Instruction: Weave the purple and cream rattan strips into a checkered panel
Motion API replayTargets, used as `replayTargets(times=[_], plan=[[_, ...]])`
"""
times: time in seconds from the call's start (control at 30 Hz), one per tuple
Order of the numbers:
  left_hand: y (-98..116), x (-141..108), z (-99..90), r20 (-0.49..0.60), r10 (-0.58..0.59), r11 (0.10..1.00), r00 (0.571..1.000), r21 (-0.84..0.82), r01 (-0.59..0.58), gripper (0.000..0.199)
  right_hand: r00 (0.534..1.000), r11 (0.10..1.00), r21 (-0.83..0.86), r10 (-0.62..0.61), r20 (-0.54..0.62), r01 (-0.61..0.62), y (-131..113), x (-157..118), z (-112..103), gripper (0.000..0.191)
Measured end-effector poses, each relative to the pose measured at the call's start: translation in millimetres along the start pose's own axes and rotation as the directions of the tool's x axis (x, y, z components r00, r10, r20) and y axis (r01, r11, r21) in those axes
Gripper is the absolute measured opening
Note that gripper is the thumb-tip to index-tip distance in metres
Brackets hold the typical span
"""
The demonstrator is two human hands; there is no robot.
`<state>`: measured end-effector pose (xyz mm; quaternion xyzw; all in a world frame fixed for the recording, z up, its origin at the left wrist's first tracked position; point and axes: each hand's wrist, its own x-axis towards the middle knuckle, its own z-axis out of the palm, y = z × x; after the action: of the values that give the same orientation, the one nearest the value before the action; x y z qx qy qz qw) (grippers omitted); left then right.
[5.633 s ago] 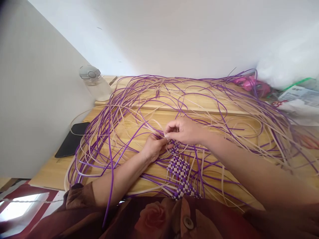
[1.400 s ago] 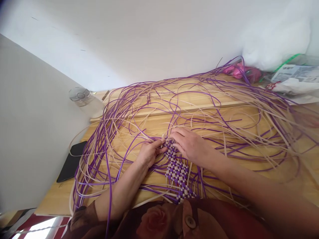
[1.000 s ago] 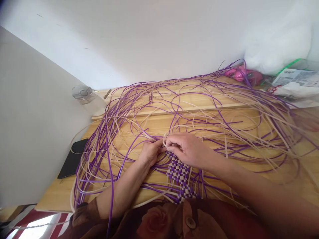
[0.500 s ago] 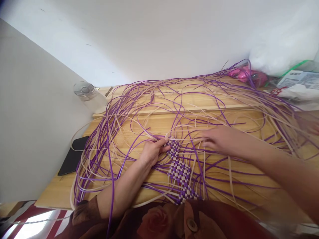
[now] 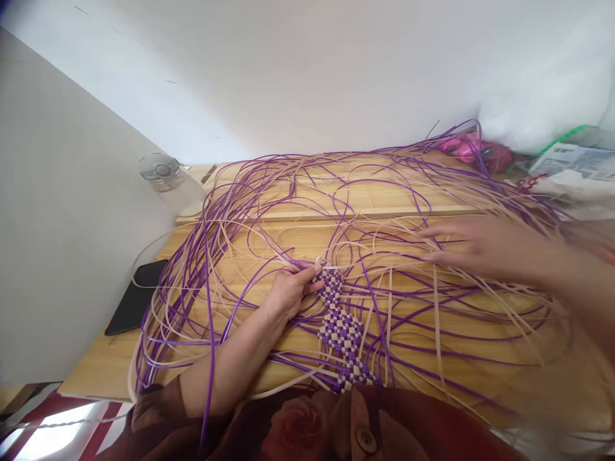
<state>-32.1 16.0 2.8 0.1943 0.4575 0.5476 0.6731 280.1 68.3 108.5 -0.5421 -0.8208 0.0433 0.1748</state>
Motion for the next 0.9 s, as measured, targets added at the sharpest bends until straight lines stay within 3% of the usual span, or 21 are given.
replayTargets(times=[0.07,0.13,0.2,0.33,0.43,0.53,0.6,0.7,0.8,0.9], plan=[[1,-1,0.0,0.005,0.001,1.000,1.000,0.006,-0.001,0.036,0.964,0.985,0.020,-0.170,0.202,0.170,-43,1,36,0.032],[2,-2,0.7,0.010,0.003,1.000,1.000,0.007,-0.003,0.037,0.947,0.966,0.022,-0.258,0.190,0.258,-77,0,66,0.028],[4,-3,1.8,0.014,0.000,1.000,1.000,0.003,0.000,0.037,0.952,0.964,0.008,-0.266,0.150,0.267,-96,-2,82,0.025],[3,-2,2.0,0.014,-0.009,1.000,1.000,-0.004,0.009,0.036,0.955,0.945,0.226,-0.268,0.129,0.235,-110,-8,73,0.023],[0,1,0.5,0.049,0.010,1.000,0.999,0.012,-0.011,0.035,0.928,0.826,0.501,-0.356,0.111,0.257,-124,-6,62,0.021],[-2,1,-0.1,0.088,0.036,0.998,0.995,0.040,-0.040,0.034,0.894,0.703,0.685,-0.413,0.175,0.190,-137,0,67,0.019],[-1,0,0.7,0.074,0.036,0.998,0.997,0.052,-0.040,0.033,0.917,0.693,0.712,-0.349,0.192,0.115,-140,7,76,0.018],[2,-3,2.7,0.051,0.031,0.999,0.998,0.042,-0.033,0.035,0.975,0.721,0.693,-0.156,0.159,0.002,-136,16,89,0.017],[4,-5,3.7,0.045,0.030,0.999,0.999,0.022,-0.031,0.037,0.975,0.731,0.671,-0.034,0.219,-0.126,-131,24,96,0.020],[4,-6,3.9,0.045,0.033,0.999,0.998,0.011,-0.033,0.038,0.965,0.718,0.672,-0.003,0.262,-0.181,-127,29,100,0.026]])
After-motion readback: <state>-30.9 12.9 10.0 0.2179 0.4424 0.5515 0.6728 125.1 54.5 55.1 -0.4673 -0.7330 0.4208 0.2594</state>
